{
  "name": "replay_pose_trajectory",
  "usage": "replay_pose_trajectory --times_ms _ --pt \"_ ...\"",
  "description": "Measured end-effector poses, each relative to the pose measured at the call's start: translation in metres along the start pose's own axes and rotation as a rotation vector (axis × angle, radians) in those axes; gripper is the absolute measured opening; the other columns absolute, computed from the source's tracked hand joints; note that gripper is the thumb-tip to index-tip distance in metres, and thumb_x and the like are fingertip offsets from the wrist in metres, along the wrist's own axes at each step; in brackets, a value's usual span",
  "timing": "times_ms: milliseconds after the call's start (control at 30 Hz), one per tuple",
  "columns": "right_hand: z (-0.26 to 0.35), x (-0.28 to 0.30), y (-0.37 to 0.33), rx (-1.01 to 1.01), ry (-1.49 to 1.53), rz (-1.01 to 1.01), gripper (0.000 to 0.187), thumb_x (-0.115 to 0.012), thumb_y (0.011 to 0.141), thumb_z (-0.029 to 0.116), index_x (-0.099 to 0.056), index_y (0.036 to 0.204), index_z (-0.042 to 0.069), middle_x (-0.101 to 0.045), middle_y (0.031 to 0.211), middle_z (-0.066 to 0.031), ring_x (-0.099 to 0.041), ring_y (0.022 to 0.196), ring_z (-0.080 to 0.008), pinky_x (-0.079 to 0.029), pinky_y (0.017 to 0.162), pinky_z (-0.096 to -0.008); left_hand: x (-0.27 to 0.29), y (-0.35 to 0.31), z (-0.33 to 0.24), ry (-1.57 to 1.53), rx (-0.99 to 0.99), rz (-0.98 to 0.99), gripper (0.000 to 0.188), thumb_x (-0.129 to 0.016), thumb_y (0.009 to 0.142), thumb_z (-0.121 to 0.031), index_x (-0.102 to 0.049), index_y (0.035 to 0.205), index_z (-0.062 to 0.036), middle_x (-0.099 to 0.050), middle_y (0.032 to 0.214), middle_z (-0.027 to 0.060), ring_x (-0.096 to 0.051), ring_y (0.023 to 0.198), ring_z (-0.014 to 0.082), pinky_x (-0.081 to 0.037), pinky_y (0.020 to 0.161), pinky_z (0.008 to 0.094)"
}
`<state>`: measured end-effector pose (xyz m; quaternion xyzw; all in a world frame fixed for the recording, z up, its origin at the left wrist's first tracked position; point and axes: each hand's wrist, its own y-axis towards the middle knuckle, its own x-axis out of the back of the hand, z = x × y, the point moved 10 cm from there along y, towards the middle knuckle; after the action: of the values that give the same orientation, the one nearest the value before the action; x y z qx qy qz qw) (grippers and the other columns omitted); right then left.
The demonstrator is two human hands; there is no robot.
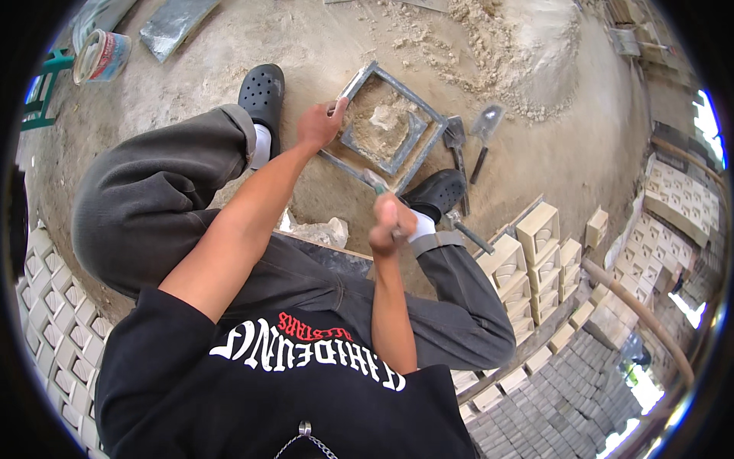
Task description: The person scoops sand into a square mold using a trowel and compresses it by pounding it with a metal tool.
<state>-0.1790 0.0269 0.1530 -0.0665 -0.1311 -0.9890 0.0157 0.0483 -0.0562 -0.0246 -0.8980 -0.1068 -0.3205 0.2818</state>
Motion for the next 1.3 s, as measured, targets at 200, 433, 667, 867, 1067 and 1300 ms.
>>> replay_pose_trajectory --times_ms 200,433,667,867,1067,1300 --pt "0.054 -0.026 0.017 0.136 0.011 0.068 0.035 -0.041 0.09 0.001 -0.034 0.056 0.001 -0.037 0.052 -0.0044 -0.032 0.046 -0.0151 -0.027 0.046 -0.0309 0.001 0.0 -0.003 0.012 -0.069 0.004 0.052 -0.043 0.093 -0.058 -0.075 0.099 -0.0183 -0.069 0.085 0.0174 -0.066 0.083 0.0364 -0.051 0.074 0.0456" --pt "0.014 -0.016 0.016 0.023 -0.029 0.003 0.034 -0.04 0.089 0.002 -0.035 0.055 -0.001 -0.038 0.052 -0.0067 -0.034 0.046 -0.0161 -0.028 0.046 -0.0316 -0.004 0.0 -0.004 -0.023 -0.019 0.039 0.053 -0.042 0.093 -0.059 -0.075 0.099 -0.0174 -0.07 0.085 0.0171 -0.066 0.084 0.0366 -0.051 0.075 0.0455" --pt "0.01 -0.01 0.005 0.069 -0.155 0.035 0.028 -0.048 0.085 0.002 -0.042 0.057 -0.001 -0.042 0.054 -0.0105 -0.042 0.045 -0.024 -0.03 0.044 -0.0356 -0.006 0.0 -0.004 -0.056 -0.025 -0.004 0.054 -0.044 0.093 -0.059 -0.074 0.099 -0.0149 -0.069 0.084 0.0168 -0.066 0.081 0.0372 -0.05 0.073 0.0448" --pt "0.05 -0.015 0.017 0.131 -0.045 -0.019 0.033 -0.043 0.087 0.005 -0.037 0.055 -0.001 -0.039 0.05 -0.007 -0.037 0.043 -0.0174 -0.03 0.044 -0.0319 0.004 0.003 -0.004 0.006 -0.055 -0.041 0.054 -0.043 0.093 -0.059 -0.073 0.101 -0.0144 -0.069 0.086 0.0173 -0.066 0.083 0.0379 -0.05 0.075 0.0446" --pt "0.006 0.002 0.014 -0.004 -0.124 -0.043 0.032 -0.048 0.086 0.002 -0.041 0.055 0.0 -0.041 0.051 -0.0091 -0.041 0.042 -0.0217 -0.031 0.043 -0.0362 -0.004 0.004 -0.009 0.029 -0.029 0.03 0.054 -0.041 0.094 -0.06 -0.073 0.104 -0.018 -0.07 0.091 0.0168 -0.066 0.088 0.0378 -0.051 0.078 0.045" --pt "0.029 0.023 0.011 -0.009 0.172 -0.148 0.036 -0.046 0.09 0.009 -0.038 0.056 -0.001 -0.041 0.054 -0.0062 -0.037 0.048 -0.015 -0.028 0.046 -0.0308 0.002 0.004 -0.006 0.094 -0.03 0.033 0.052 -0.04 0.094 -0.058 -0.073 0.105 -0.0189 -0.07 0.09 0.0178 -0.066 0.087 0.0388 -0.05 0.078 0.0457"
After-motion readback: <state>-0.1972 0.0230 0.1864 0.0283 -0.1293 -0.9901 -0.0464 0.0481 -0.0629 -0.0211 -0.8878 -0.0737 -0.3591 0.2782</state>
